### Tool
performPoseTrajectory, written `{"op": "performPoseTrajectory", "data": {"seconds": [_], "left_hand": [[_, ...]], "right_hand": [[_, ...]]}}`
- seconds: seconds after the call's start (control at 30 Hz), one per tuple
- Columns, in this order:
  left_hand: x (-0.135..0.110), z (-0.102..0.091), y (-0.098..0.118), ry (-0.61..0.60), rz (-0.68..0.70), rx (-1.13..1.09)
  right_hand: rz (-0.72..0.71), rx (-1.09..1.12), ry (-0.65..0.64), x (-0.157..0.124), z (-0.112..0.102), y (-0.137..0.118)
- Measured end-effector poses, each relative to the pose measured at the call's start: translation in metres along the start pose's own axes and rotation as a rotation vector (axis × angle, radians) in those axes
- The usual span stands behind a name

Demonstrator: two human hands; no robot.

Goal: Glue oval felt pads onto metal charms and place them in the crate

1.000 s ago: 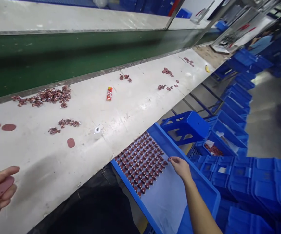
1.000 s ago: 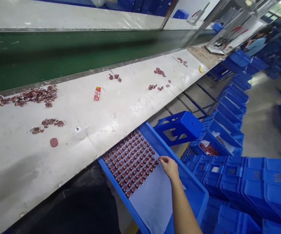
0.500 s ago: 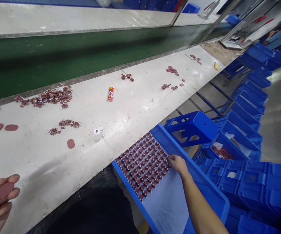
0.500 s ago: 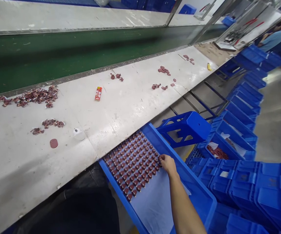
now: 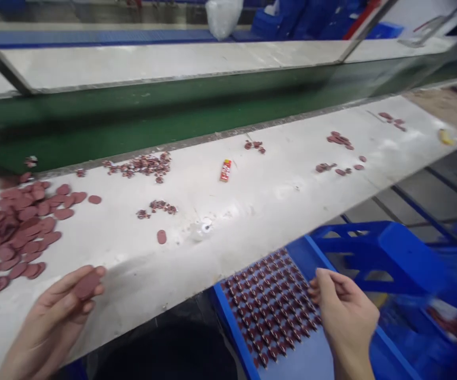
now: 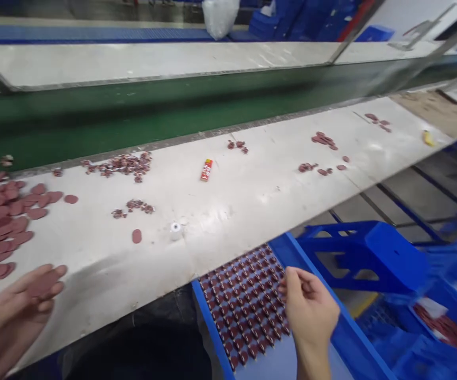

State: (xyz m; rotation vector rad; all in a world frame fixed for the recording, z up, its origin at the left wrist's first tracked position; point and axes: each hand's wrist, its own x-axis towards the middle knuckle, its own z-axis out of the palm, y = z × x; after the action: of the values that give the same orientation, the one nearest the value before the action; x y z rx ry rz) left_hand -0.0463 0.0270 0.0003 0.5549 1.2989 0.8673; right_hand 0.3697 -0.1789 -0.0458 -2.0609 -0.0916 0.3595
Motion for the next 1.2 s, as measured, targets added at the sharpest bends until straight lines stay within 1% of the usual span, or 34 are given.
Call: {"op": "performPoseTrajectory", "data": {"seconds": [0.03, 0.1, 0.13, 0.2, 0.23, 0.3, 0.33, 0.4, 0.47, 0.5, 0.57, 0.63, 0.7, 0.77, 0.83, 1.07, 1.2], "left_hand": [[-0.003, 0.009, -0.002, -0.014, -0.014, -0.042], [-0.009, 0.027, -0.008, -0.088, -0.059, -0.114], [-0.011, 0.035, -0.011, -0.156, -0.089, -0.144], [-0.014, 0.045, -0.016, -0.318, -0.136, -0.192], [-0.014, 0.047, -0.019, -0.38, -0.146, -0.216], [-0.015, 0.048, -0.022, -0.479, -0.153, -0.264], [-0.014, 0.047, -0.023, -0.51, -0.151, -0.287], [-0.014, 0.046, -0.025, -0.546, -0.147, -0.331], [-0.013, 0.046, -0.025, -0.557, -0.149, -0.374], [-0.012, 0.047, -0.025, -0.557, -0.156, -0.396], [-0.013, 0.051, -0.025, -0.553, -0.174, -0.438], [-0.013, 0.056, -0.025, -0.561, -0.188, -0.473], [-0.015, 0.06, -0.026, -0.572, -0.19, -0.499], [-0.016, 0.062, -0.026, -0.579, -0.183, -0.509], [-0.017, 0.061, -0.027, -0.579, -0.177, -0.5], [-0.018, 0.059, -0.027, -0.6, -0.149, -0.473], [-0.018, 0.059, -0.026, -0.598, -0.162, -0.469]], "right_hand": [[0.009, 0.118, -0.131, -0.024, 0.02, -0.014], [0.11, 0.303, -0.474, -0.067, 0.064, -0.04], [0.169, 0.372, -0.63, -0.084, 0.085, -0.052], [0.266, 0.496, -0.861, -0.105, 0.125, -0.071], [0.298, 0.557, -0.934, -0.108, 0.142, -0.078], [0.338, 0.675, -1.016, -0.107, 0.167, -0.091], [0.352, 0.723, -1.04, -0.105, 0.176, -0.097], [0.384, 0.783, -1.08, -0.104, 0.183, -0.108], [0.382, 0.79, -1.075, -0.112, 0.178, -0.118], [0.343, 0.763, -1.048, -0.12, 0.172, -0.122], [0.176, 0.675, -0.969, -0.139, 0.16, -0.127], [-0.05, 0.587, -0.849, -0.159, 0.15, -0.129], [-0.238, 0.535, -0.757, -0.172, 0.147, -0.128], [-0.349, 0.505, -0.685, -0.179, 0.149, -0.126], [-0.395, 0.485, -0.641, -0.183, 0.153, -0.126], [-0.409, 0.463, -0.41, -0.197, 0.162, -0.134], [-0.441, 0.398, -0.359, -0.202, 0.162, -0.139]]}}
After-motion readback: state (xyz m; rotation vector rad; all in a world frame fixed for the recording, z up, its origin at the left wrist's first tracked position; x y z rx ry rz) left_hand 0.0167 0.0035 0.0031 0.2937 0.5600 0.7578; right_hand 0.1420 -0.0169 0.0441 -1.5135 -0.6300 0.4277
